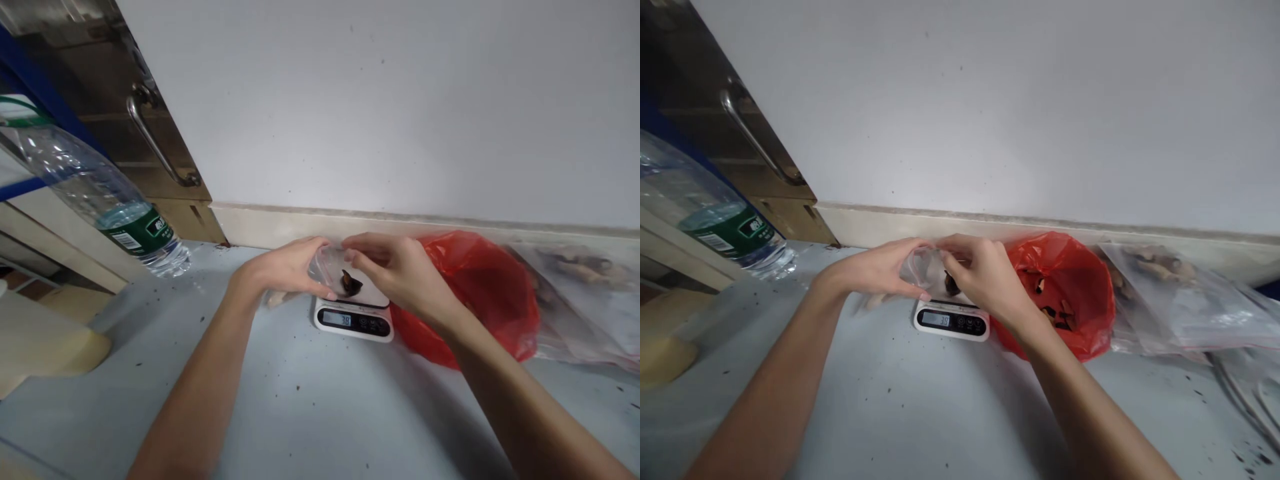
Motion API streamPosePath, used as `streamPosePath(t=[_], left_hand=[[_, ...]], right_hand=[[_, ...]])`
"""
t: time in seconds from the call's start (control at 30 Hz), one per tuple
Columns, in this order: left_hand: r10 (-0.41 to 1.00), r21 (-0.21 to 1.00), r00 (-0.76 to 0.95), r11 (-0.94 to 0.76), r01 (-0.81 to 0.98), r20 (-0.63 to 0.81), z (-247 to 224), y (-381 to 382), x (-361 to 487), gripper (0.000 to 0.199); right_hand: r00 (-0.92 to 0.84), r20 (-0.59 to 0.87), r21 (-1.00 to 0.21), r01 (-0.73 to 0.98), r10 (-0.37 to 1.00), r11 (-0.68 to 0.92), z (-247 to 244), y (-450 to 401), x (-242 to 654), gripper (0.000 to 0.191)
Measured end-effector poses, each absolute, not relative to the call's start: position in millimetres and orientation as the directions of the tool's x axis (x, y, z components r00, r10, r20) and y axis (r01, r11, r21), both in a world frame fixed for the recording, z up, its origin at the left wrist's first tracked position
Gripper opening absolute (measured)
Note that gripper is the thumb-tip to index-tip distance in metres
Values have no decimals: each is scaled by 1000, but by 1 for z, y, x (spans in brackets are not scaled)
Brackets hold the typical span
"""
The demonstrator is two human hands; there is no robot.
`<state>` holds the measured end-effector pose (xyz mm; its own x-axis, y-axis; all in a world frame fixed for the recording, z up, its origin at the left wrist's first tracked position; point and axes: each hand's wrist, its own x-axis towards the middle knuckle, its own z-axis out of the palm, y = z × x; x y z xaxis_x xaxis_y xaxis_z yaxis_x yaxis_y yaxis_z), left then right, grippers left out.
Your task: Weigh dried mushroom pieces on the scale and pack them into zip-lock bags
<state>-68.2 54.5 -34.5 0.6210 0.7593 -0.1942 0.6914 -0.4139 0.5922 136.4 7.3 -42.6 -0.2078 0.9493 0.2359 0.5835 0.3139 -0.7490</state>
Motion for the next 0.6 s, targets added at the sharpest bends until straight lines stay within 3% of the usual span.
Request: streamPosePath(t=[0.13,0.2,0.27,0.37,0.47,0.6], left_hand=[[795,499,557,-391,774,-242,-31,55,-77,87],[785,491,564,-398,775,-255,-30,55,-78,86],[780,497,574,-404,768,-251,-31,54,-77,86],[781,495,570,-400,771,-255,-34,54,-73,86],[776,488,573,-405,773,-265,-37,54,-69,83],[775,518,585,-408,752,-240,-37,54,-64,82]], right_hand=[[-188,70,-485,852,980,198,-45,5,134,25],[-227,-1,-420,884,974,206,-50,6,133,15],[-227,-14,-400,894,974,203,-54,8,132,17],[-213,23,-458,866,977,199,-58,13,137,19],[-207,27,-592,785,978,183,-57,17,144,13],[-247,76,-793,572,966,209,-49,15,147,23]])
